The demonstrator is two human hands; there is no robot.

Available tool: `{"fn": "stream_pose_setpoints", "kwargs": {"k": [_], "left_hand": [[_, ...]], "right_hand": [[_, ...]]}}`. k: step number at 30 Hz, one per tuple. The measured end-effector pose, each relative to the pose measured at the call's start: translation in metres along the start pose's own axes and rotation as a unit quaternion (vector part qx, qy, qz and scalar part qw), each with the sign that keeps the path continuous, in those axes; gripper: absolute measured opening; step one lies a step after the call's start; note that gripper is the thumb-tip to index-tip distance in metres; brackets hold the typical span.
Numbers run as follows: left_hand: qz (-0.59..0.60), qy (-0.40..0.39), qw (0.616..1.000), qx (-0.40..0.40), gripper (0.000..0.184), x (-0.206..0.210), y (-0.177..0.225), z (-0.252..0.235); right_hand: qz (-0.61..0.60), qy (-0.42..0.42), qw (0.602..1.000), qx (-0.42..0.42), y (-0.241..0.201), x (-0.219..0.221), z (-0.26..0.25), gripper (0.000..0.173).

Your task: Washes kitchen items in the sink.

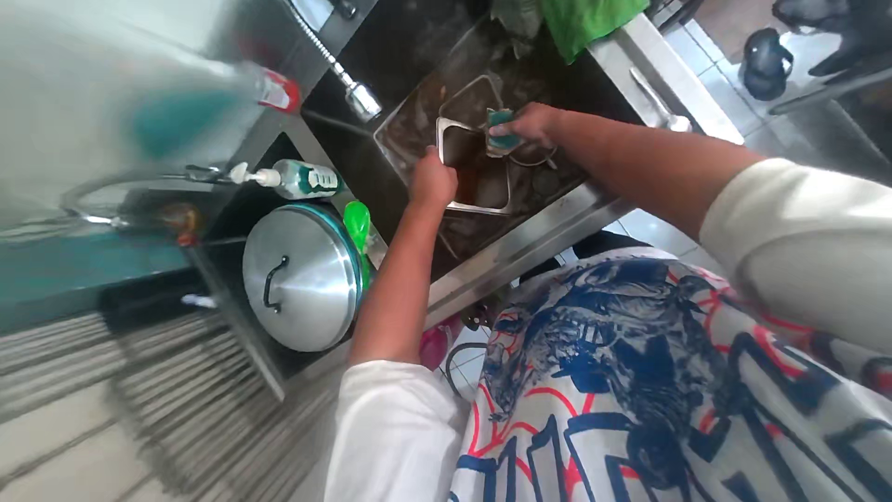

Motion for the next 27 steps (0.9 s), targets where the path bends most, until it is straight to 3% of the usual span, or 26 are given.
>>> {"fn": "stream_pose_setpoints", "kwargs": {"k": [14, 27], "left_hand": [[0.019, -0.006, 1.0, -0.021, 0.04, -0.002, -0.022, 0.006], [-0.002, -0.009, 0.999, -0.036, 0.047, 0.011, -0.026, -0.004]], "right_hand": [[0.027, 0.019, 0.999, -0.021, 0.004, 0.032, -0.012, 0.058], [0.11, 0.075, 0.99, -0.055, -0.019, -0.028, 0.021, 0.048]]}}
Point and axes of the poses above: each hand's wrist, its own z-axis away from the middle knuckle, its own x-axis out of the palm, y = z × x, the point moved 6 cm from there along -z, towards the middle knuckle, and after that the axes turned 9 degrees about z, right-handed, at the moved point
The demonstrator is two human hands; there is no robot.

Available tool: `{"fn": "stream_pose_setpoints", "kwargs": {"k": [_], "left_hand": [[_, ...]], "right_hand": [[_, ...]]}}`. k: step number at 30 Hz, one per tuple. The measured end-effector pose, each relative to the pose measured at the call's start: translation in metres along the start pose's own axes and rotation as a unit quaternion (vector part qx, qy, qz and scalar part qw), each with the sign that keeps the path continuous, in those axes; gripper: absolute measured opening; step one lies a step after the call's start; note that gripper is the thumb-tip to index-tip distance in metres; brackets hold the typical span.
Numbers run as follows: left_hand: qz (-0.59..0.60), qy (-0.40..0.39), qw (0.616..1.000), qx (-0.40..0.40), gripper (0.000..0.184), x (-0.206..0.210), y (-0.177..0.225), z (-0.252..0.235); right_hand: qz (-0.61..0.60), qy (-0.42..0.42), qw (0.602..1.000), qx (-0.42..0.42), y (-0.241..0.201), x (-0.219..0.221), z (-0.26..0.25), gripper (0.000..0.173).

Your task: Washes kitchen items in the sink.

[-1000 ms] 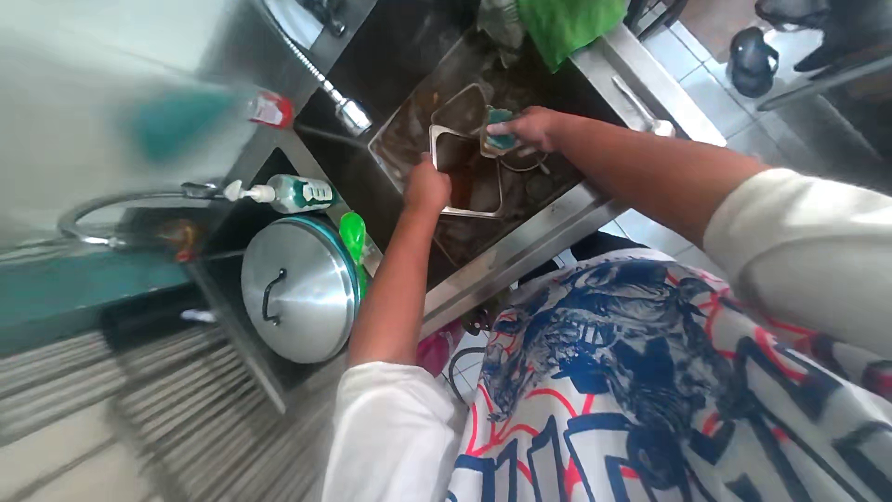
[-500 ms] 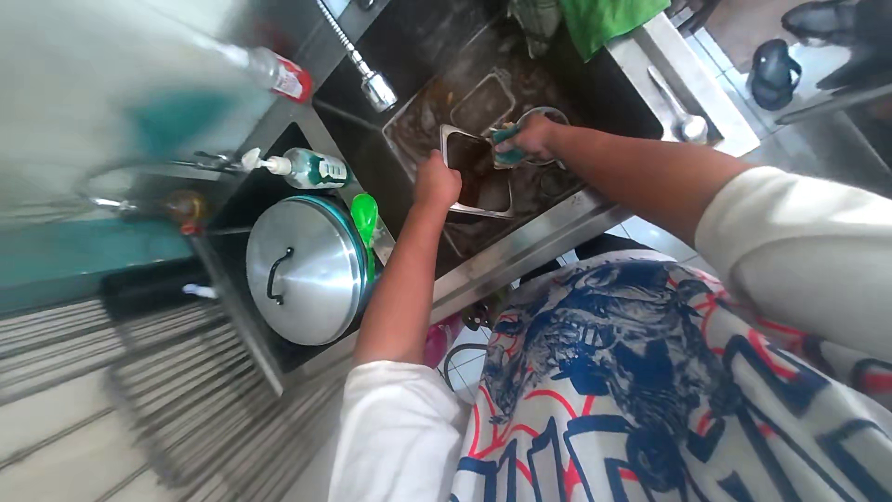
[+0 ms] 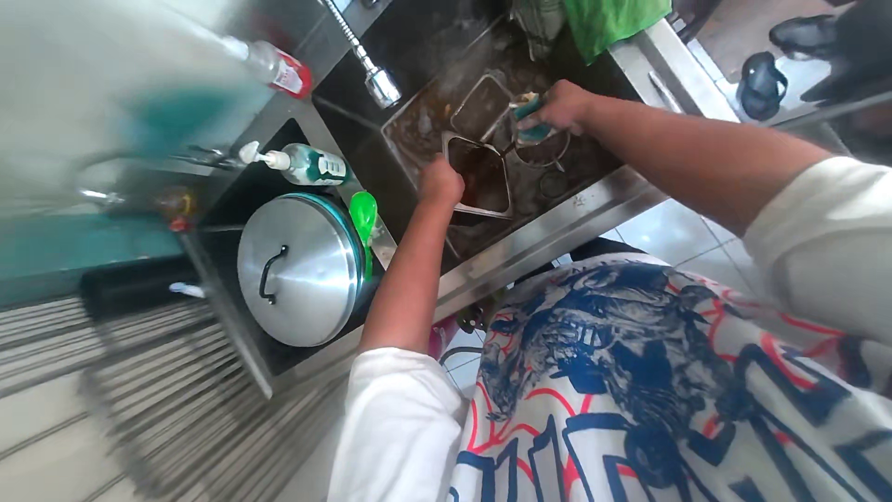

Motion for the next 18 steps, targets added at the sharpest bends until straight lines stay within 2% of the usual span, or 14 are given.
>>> {"fn": "stream_pose_setpoints", "kwargs": {"k": [7, 11, 13, 18], "left_hand": [[-0.012, -0.008, 1.0, -0.026, 0.049, 0.013, 0.003, -0.014], [-0.022, -0.023, 0.999, -0.038, 0.054, 0.027, 0.006, -0.02], [-0.027, -0.022, 0.999, -0.039, 0.052, 0.028, 0.004, -0.023], [-0.06, -0.015, 0.997, -0.045, 0.053, 0.027, -0.003, -0.021]], "right_hand": [[0.025, 0.046, 0.999, 0.005, 0.003, -0.046, 0.005, 0.049], [0.165, 0.064, 0.983, 0.041, 0.025, -0.038, -0.024, 0.056], [0.219, 0.066, 0.972, 0.047, 0.02, -0.036, -0.022, 0.052], [0.186, 0.054, 0.98, -0.038, 0.016, -0.031, -0.012, 0.048]]}}
Point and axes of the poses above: each hand's wrist, its own z-axis away from the middle knuckle, its own x-axis out of the palm, y = z × x, the point moved 6 cm from there along -z, towards the middle knuckle, and after that the axes turned 9 degrees about z, right-handed, at the moved point
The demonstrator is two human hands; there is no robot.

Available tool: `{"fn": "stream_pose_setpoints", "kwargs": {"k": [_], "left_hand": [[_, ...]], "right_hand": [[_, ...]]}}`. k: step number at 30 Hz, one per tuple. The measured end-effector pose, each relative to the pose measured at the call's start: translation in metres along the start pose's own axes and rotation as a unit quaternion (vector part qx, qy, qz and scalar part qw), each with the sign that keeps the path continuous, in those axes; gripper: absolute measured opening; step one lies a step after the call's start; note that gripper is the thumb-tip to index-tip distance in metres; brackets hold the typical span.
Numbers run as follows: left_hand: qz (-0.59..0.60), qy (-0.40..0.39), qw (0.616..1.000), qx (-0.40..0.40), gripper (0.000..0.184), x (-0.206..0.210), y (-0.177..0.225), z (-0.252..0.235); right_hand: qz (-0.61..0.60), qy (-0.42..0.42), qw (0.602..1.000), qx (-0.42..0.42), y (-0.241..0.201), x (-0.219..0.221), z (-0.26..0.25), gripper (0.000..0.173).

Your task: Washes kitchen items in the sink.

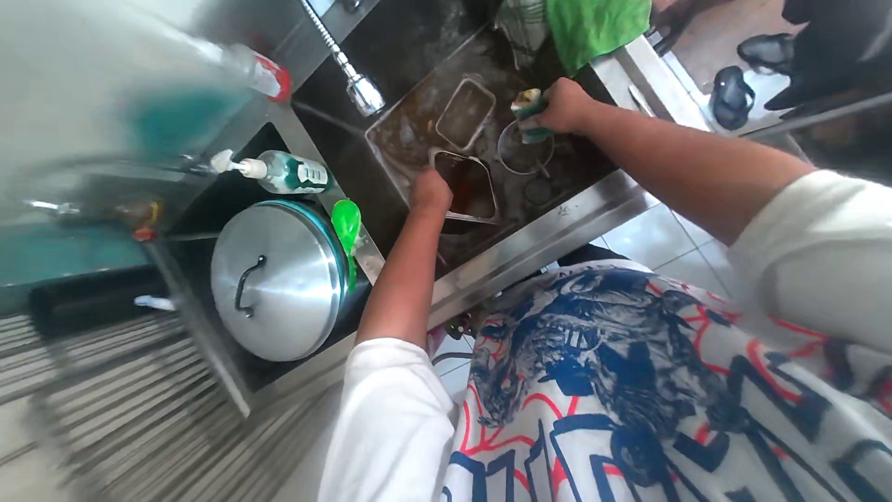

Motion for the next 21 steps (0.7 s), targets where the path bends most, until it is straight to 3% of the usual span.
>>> {"fn": "stream_pose_setpoints", "kwargs": {"k": [7, 12, 18, 21], "left_hand": [[-0.081, 0.002, 0.997, -0.017, 0.052, 0.002, 0.035, 0.002], [-0.182, -0.011, 0.983, 0.0, 0.076, 0.015, 0.055, -0.029], [-0.286, -0.049, 0.957, 0.01, 0.042, 0.033, 0.086, -0.058], [-0.288, -0.044, 0.957, 0.004, 0.039, 0.038, 0.1, -0.058]], "right_hand": [[-0.088, -0.024, 0.995, -0.037, -0.007, 0.011, 0.03, 0.046], [-0.162, -0.04, 0.984, -0.058, -0.01, 0.014, 0.052, 0.039], [-0.219, -0.044, 0.973, -0.057, -0.006, 0.009, 0.066, 0.035], [-0.237, -0.042, 0.969, -0.048, 0.0, 0.002, 0.073, 0.035]]}}
Point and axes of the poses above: each hand's wrist, its own z-axis away from the middle knuckle, its own x-axis out of the palm, y = z × x, the point moved 6 cm from there along -z, towards the middle knuckle, and after that the axes turned 9 degrees about z, right-handed, at the moved point
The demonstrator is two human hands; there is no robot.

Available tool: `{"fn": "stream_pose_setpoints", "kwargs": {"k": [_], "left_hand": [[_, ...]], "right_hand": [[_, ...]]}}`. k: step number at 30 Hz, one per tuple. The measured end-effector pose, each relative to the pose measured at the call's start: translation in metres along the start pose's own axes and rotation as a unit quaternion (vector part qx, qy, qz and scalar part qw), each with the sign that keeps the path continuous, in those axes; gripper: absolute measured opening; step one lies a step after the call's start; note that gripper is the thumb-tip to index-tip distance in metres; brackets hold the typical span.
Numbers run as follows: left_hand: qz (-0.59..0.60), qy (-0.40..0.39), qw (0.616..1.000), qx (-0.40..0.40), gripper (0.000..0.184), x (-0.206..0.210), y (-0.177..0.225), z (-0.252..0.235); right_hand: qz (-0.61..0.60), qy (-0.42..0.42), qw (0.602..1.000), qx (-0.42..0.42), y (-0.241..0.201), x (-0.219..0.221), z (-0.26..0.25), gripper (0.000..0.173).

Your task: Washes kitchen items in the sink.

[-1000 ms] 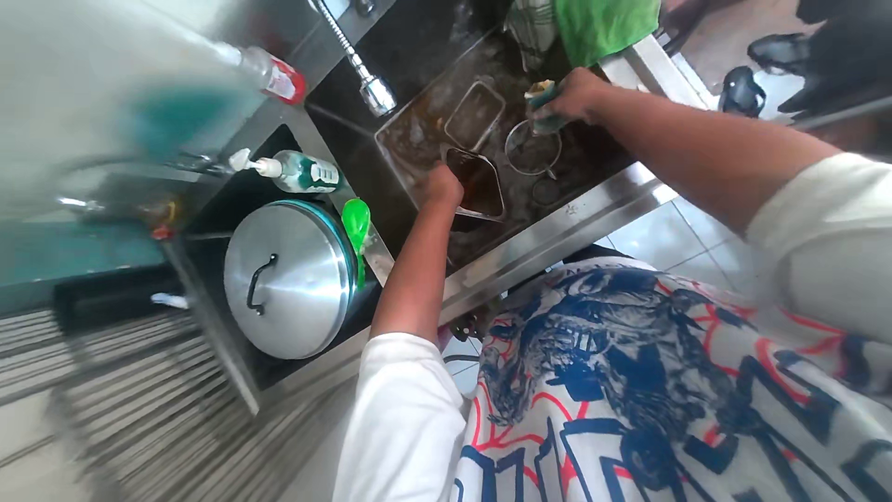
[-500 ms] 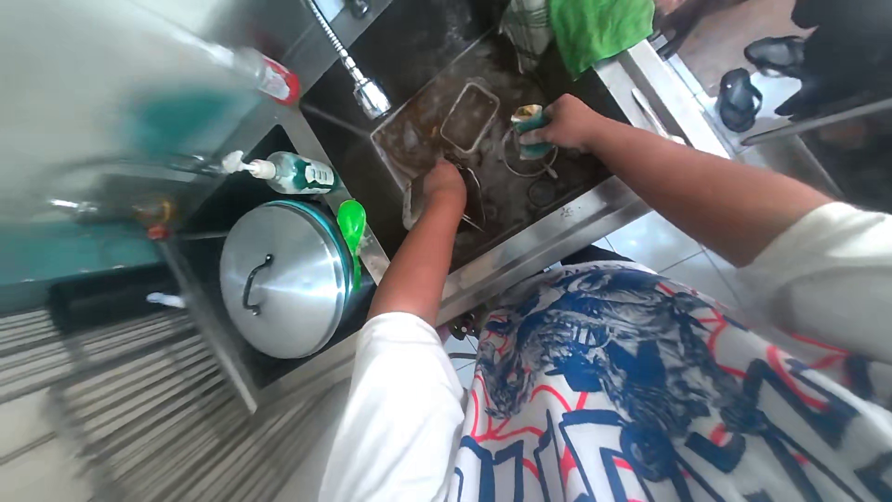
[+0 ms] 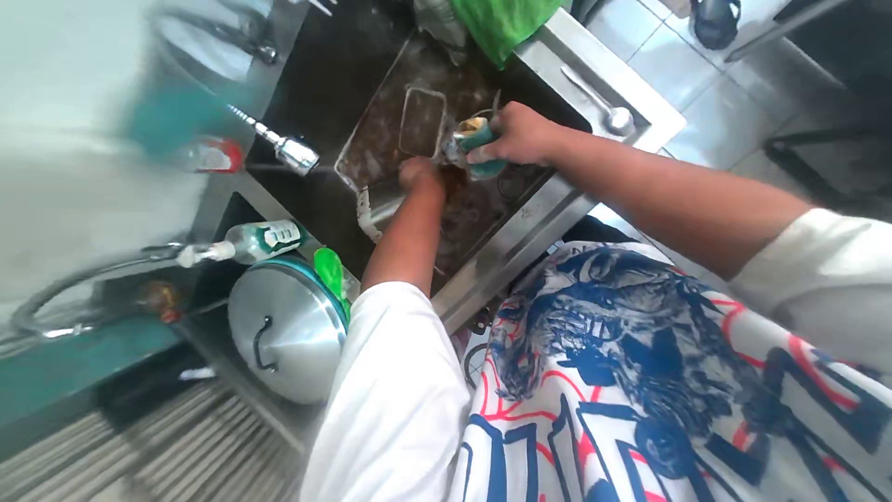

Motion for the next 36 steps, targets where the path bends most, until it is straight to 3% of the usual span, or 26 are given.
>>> {"fn": "stream_pose_setpoints", "kwargs": {"k": [10, 15, 17, 20, 23, 28, 32, 36], "left_hand": [[-0.043, 0.038, 0.998, -0.013, 0.033, -0.034, -0.013, 0.025], [0.094, 0.075, 0.992, -0.028, 0.03, -0.053, -0.06, 0.075], [0.162, 0.094, 0.982, -0.036, 0.038, -0.05, -0.086, 0.089], [0.292, 0.128, 0.947, -0.04, 0.05, -0.028, -0.124, 0.097], [0.43, 0.179, 0.884, -0.041, 0.051, 0.004, -0.151, 0.11], [0.576, 0.285, 0.766, -0.033, 0.048, 0.041, -0.157, 0.147], [0.611, 0.31, 0.728, -0.034, 0.046, 0.058, -0.152, 0.158], [0.629, 0.312, 0.712, -0.017, 0.044, 0.075, -0.154, 0.159]], "right_hand": [[-0.021, 0.0, 1.0, 0.003, 0.015, -0.013, 0.004, 0.04], [-0.105, -0.021, 0.994, -0.009, 0.014, -0.016, 0.013, 0.036], [-0.135, -0.024, 0.991, -0.007, 0.016, -0.018, 0.013, 0.039], [-0.119, -0.018, 0.993, -0.007, 0.014, -0.022, 0.013, 0.038], [-0.074, -0.015, 0.997, -0.022, 0.011, -0.022, 0.011, 0.036], [-0.019, -0.024, 0.999, -0.031, -0.015, -0.008, 0.015, 0.036], [0.076, 0.011, 0.991, -0.107, -0.036, 0.015, 0.014, 0.04], [0.252, 0.033, 0.95, -0.18, -0.075, 0.044, 0.028, 0.04]]}}
Point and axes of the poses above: each hand's wrist, its own z-axis away from the middle knuckle, its own x-axis out of the palm, y = z × x, the point moved 6 cm from there along -z, towards the middle knuckle, and after that the axes turned 9 degrees about z, right-handed, at the moved point
